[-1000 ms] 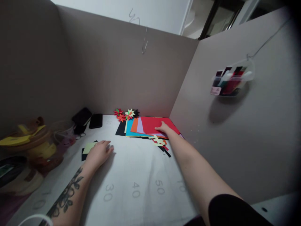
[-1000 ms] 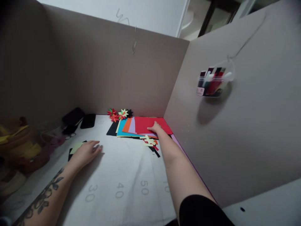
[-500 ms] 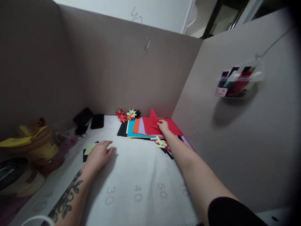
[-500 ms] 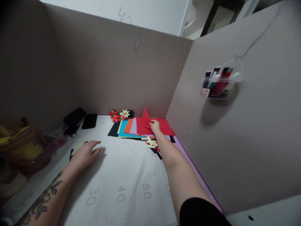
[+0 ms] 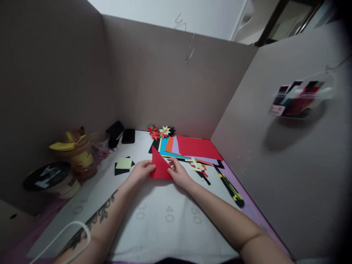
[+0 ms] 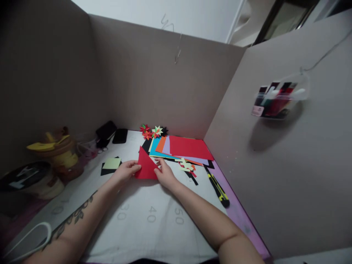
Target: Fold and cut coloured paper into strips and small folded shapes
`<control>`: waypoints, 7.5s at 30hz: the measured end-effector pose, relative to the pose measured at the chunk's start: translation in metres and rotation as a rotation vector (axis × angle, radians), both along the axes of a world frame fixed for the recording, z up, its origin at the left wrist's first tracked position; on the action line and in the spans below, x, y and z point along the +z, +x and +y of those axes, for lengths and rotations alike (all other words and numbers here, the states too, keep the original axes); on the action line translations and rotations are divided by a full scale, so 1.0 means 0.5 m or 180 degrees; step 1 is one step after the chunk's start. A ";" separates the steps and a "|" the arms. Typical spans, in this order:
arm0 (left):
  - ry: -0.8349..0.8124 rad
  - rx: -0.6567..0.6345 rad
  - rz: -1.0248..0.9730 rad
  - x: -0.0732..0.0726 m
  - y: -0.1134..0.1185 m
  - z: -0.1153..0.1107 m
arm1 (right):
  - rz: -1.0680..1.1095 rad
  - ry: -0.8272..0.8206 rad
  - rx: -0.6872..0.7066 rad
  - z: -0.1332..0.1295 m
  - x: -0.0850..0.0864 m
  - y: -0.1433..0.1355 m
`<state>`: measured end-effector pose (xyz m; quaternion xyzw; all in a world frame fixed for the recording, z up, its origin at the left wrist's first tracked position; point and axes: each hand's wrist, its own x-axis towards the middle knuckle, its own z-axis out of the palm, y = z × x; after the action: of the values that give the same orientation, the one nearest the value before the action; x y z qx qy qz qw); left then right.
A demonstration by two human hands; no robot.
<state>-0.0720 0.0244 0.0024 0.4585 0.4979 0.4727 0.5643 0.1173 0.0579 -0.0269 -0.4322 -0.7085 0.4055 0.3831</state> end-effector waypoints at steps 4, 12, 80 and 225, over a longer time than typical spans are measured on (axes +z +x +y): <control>-0.0012 -0.0200 -0.0080 -0.008 0.023 -0.014 | -0.0634 0.0766 0.0263 -0.051 0.009 0.018; -0.0206 -0.0543 -0.0608 0.008 0.047 -0.033 | -0.0446 0.0747 0.0178 -0.082 0.007 0.034; 0.0028 -0.0491 -0.0697 0.025 0.029 -0.034 | 0.0579 0.0604 -0.0742 -0.052 0.017 0.068; 0.0753 0.0886 -0.0319 -0.024 0.020 0.001 | 0.2293 -0.0094 -0.1238 -0.051 0.026 0.063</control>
<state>-0.0620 0.0252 -0.0095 0.4242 0.4687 0.6237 0.4597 0.1490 0.0325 -0.0139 -0.3939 -0.4282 0.4611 0.6701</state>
